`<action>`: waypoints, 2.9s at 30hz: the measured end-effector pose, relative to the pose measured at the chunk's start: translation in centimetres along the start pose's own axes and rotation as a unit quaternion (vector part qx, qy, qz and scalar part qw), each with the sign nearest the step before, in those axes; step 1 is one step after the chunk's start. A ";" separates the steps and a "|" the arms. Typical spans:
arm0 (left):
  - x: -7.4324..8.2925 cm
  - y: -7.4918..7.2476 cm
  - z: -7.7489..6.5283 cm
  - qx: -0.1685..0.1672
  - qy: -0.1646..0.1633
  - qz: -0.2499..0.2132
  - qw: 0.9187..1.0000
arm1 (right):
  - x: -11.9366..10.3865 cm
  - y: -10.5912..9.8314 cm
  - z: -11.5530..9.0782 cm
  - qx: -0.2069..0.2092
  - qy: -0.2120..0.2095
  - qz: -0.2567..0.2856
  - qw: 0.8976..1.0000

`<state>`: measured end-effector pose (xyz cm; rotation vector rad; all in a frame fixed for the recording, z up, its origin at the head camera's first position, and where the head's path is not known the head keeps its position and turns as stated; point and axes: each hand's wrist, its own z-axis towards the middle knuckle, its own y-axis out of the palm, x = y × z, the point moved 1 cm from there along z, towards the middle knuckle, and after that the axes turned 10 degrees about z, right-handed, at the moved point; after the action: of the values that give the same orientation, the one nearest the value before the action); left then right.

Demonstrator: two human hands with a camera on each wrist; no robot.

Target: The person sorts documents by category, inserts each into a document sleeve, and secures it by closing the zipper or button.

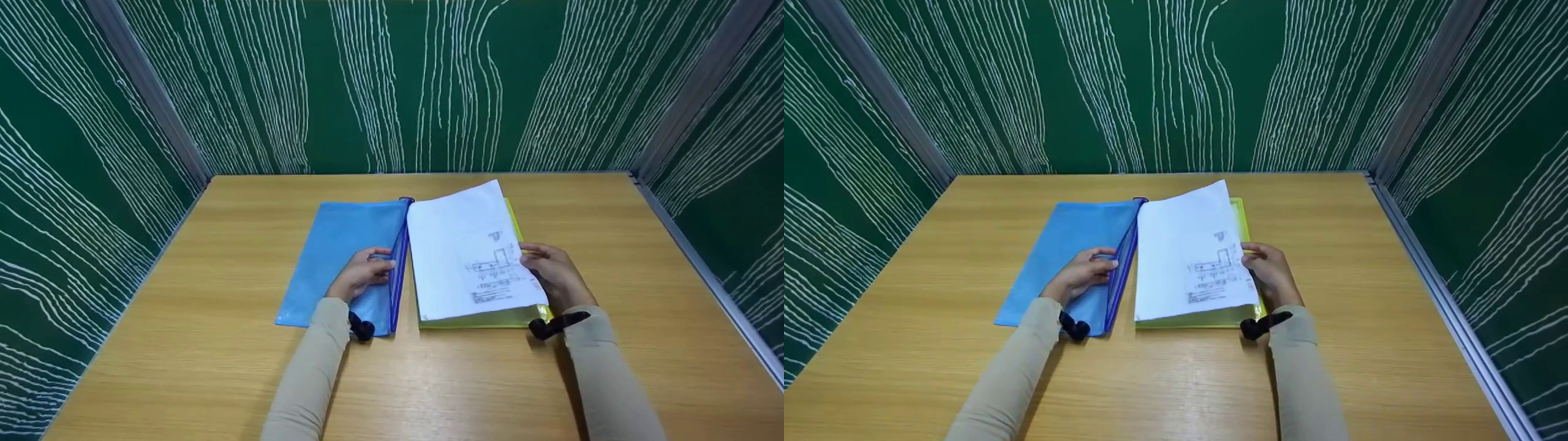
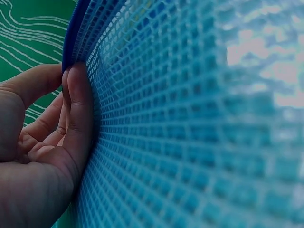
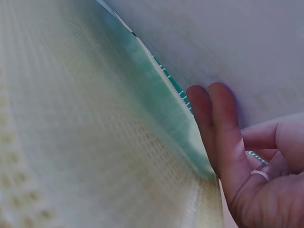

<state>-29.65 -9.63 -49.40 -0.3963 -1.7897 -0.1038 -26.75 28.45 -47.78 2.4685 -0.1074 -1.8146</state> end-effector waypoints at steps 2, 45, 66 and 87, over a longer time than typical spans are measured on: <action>0.0 0.1 0.1 0.001 -0.002 0.000 1.000 | 0.0 0.1 0.1 -0.004 -0.006 -0.010 1.000; 0.9 1.5 0.5 0.007 -0.044 -0.035 0.998 | -0.2 2.4 -0.3 -0.022 -0.020 -0.019 0.999; 0.8 1.5 0.3 0.015 -0.048 -0.036 0.998 | 0.4 3.2 -0.3 -0.043 -0.021 0.018 0.999; 0.9 1.7 0.3 0.015 -0.046 -0.032 0.998 | 0.0 3.2 -0.6 -0.049 -0.012 0.023 0.998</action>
<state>-29.54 -7.79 -48.82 -0.3259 -1.8931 -0.1044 -26.24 25.27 -47.26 2.3594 -0.0753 -1.7862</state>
